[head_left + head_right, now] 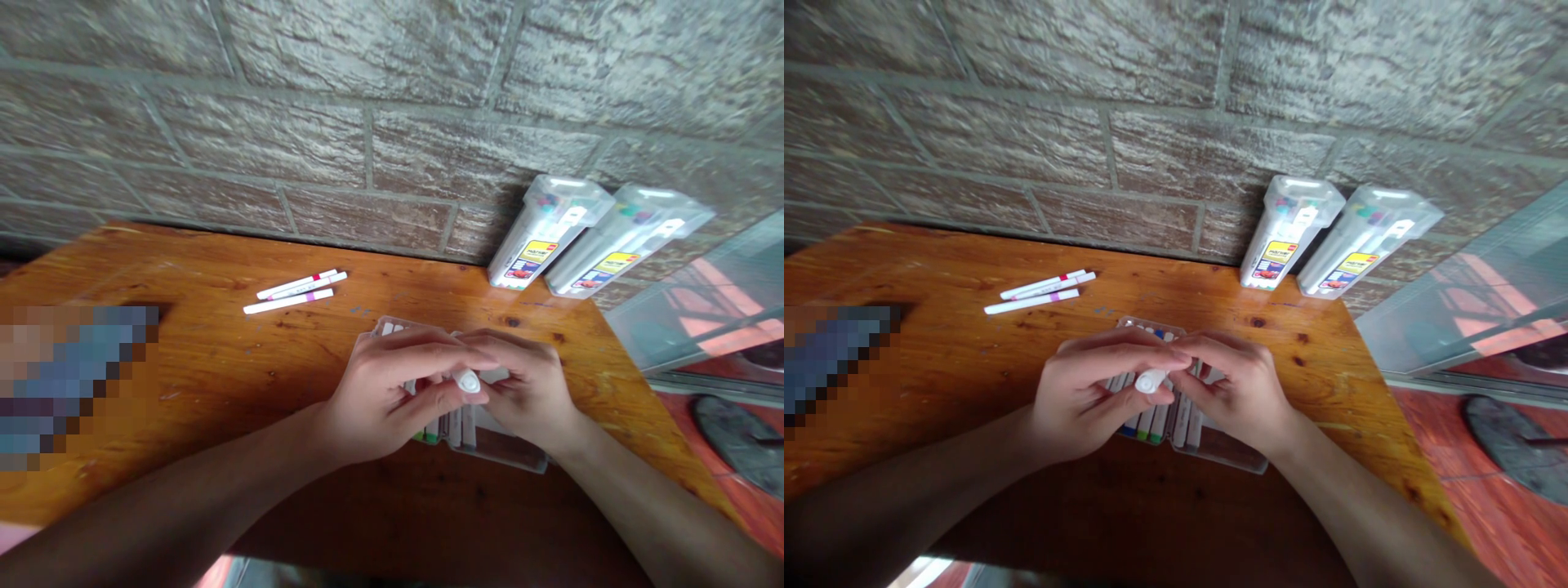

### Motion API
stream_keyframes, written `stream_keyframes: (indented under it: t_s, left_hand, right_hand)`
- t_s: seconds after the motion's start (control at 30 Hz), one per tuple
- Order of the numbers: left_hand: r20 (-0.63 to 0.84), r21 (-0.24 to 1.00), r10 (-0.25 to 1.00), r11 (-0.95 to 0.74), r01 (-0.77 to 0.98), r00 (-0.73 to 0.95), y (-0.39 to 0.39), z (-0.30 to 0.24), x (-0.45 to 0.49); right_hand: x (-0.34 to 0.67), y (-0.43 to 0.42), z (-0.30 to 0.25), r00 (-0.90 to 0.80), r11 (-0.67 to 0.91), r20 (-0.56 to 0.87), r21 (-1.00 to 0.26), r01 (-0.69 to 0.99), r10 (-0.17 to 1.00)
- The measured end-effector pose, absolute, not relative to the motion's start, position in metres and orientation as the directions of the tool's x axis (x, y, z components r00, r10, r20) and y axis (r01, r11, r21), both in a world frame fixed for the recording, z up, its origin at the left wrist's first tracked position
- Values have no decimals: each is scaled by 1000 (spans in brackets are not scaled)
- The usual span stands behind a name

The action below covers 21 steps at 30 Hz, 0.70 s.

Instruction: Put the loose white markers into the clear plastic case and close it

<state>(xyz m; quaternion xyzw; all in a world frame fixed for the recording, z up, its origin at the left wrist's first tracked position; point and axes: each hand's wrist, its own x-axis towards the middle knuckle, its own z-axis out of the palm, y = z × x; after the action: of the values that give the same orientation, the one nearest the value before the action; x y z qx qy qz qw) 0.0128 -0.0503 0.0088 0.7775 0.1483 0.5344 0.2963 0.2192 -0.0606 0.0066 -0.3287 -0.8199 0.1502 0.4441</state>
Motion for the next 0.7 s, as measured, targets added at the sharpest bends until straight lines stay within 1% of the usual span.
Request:
stream_keyframes:
  t_s: [0.2,0.33,0.53,0.7]
  left_hand:
    - [737,623,565,-781,-48,371,-50,7,13]
    - [738,628,572,-776,-55,358,-49,5,13]
    - [724,643,591,-765,-35,355,-47,3,13]
    - [717,654,610,-756,-24,336,-45,2,13]
  right_hand:
    - [219,-61,8,-384,731,625,-535,423,680]
    - [220,-61,8,-385,729,621,-531,432,682]
    - [219,-60,8,-371,754,663,-505,420,650]
    - [220,-60,7,-356,749,667,-507,428,655]
